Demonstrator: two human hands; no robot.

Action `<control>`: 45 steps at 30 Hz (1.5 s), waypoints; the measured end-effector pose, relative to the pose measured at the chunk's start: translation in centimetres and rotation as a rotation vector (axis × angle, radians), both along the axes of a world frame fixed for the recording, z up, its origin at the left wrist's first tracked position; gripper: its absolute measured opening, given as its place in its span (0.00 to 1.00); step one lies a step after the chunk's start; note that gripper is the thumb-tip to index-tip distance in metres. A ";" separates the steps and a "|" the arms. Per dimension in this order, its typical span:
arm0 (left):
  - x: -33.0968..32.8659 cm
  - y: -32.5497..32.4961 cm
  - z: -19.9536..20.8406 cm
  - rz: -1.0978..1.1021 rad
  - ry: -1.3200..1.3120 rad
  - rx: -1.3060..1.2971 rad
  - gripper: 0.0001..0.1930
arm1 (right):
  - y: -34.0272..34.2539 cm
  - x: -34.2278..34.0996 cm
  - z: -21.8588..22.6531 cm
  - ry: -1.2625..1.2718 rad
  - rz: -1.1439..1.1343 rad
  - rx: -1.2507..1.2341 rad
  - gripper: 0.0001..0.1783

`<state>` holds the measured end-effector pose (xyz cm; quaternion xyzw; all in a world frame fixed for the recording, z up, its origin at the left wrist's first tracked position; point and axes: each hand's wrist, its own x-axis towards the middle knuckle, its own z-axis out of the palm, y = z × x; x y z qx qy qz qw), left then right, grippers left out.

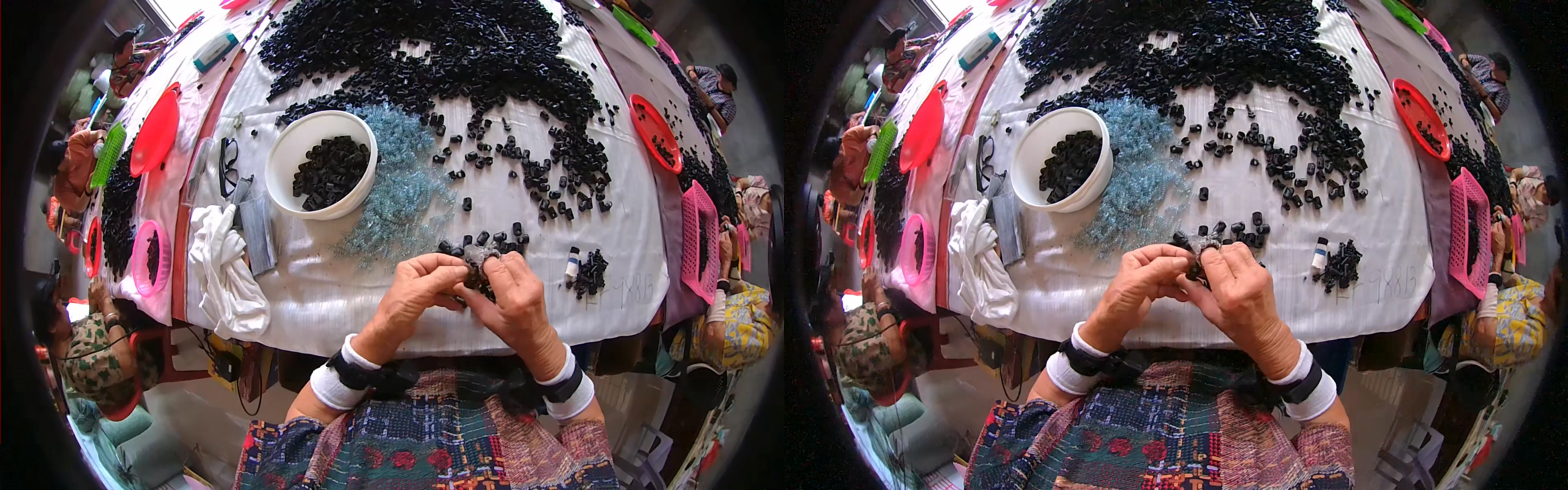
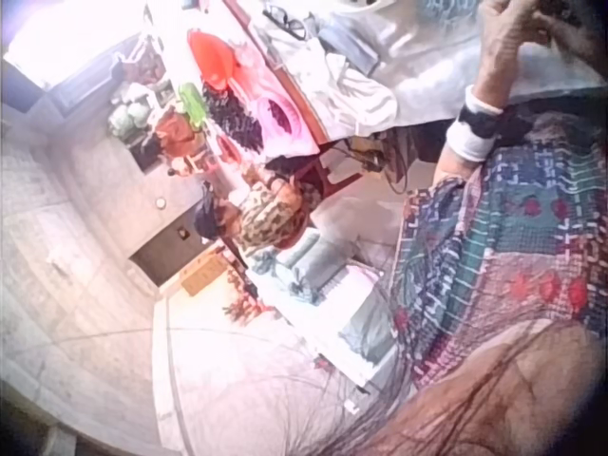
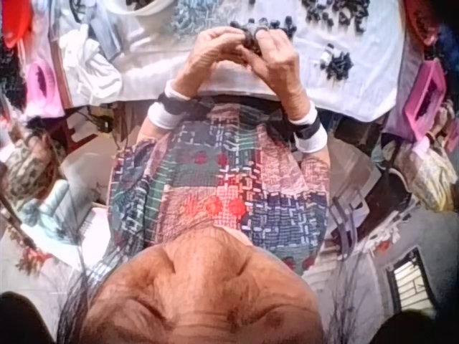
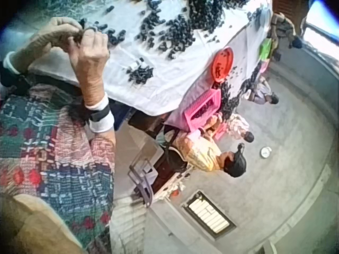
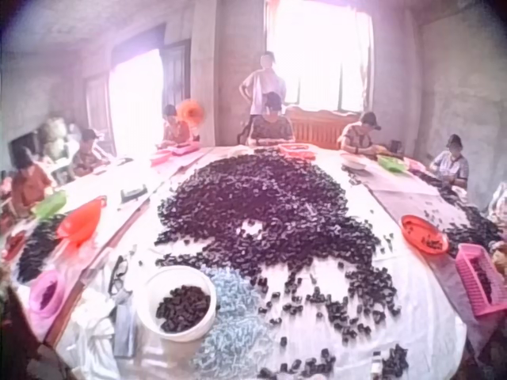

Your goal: The person is assembling small black shoe components or accessories at a large table.

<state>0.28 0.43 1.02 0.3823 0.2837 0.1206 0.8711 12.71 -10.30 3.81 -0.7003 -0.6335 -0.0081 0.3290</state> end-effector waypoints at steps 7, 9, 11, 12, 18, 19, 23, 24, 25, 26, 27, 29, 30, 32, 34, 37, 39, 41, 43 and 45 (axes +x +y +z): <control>-0.5 0.5 -0.1 -0.030 0.005 -0.083 0.12 | 0.2 0.2 0.1 0.007 -0.001 0.063 0.15; -0.5 0.5 -0.2 -0.025 0.003 -0.093 0.12 | 0.2 0.1 0.2 0.026 -0.007 0.079 0.14; -0.5 0.5 -0.3 -0.033 0.000 -0.104 0.12 | 0.1 0.0 -0.1 0.035 -0.011 0.085 0.14; -0.5 0.6 -0.3 -0.040 -0.003 -0.114 0.12 | 0.1 0.0 -0.3 0.046 -0.012 0.091 0.13; -0.6 0.4 -0.5 -0.149 0.007 -0.062 0.14 | -0.3 0.0 -0.7 0.040 -0.019 0.062 0.13; -0.5 0.3 -0.3 -0.153 0.007 -0.060 0.14 | -0.4 -0.1 -0.8 0.039 -0.024 0.064 0.13; -0.5 0.2 0.0 -0.181 0.036 0.023 0.13 | -0.5 -0.2 -0.5 0.010 -0.020 0.063 0.14; -0.5 0.2 -0.2 -0.181 0.042 0.063 0.13 | -0.5 -0.2 -0.5 -0.006 -0.014 0.053 0.14; -0.5 0.1 -0.1 -0.183 0.042 0.066 0.13 | -0.6 -0.2 -0.6 -0.006 -0.017 0.056 0.14; -0.5 0.1 -0.1 -0.184 0.045 0.070 0.12 | -0.7 -0.1 -0.7 -0.015 -0.021 0.051 0.15; -0.5 0.0 0.0 -0.184 0.048 0.073 0.12 | -0.8 -0.1 -0.7 -0.023 -0.024 0.045 0.15; -0.5 -0.1 -0.2 -0.181 0.049 0.083 0.12 | -0.9 -0.3 -0.5 -0.013 -0.031 0.055 0.15; -0.5 -0.2 -0.2 -0.176 0.050 0.091 0.12 | -0.9 -0.3 -0.5 -0.003 -0.034 0.063 0.16; -0.6 -0.3 -0.1 -0.170 0.052 0.089 0.12 | -1.1 -0.4 -0.6 -0.005 -0.036 0.067 0.16; -0.6 -0.4 -0.2 -0.165 0.053 0.085 0.11 | -1.2 -0.5 -0.9 -0.007 -0.040 0.068 0.16; -0.6 -0.5 -0.2 -0.143 0.046 0.111 0.12 | -1.2 -0.5 -1.0 -0.024 -0.037 0.054 0.15; -0.7 -0.4 0.0 -0.122 0.021 0.016 0.14 | -1.1 -0.4 -1.0 -0.015 -0.014 0.107 0.14; -0.7 -0.4 -0.1 -0.104 0.036 0.005 0.16 | -1.0 -0.4 -0.9 0.004 -0.008 0.106 0.14; -0.8 -0.4 -0.1 -0.082 0.052 -0.005 0.17 | -1.0 -0.4 -0.8 0.023 0.001 0.106 0.14; -0.9 -0.3 -0.1 -0.088 0.041 -0.017 0.18 | -1.0 -0.3 -0.6 0.024 0.018 0.105 0.14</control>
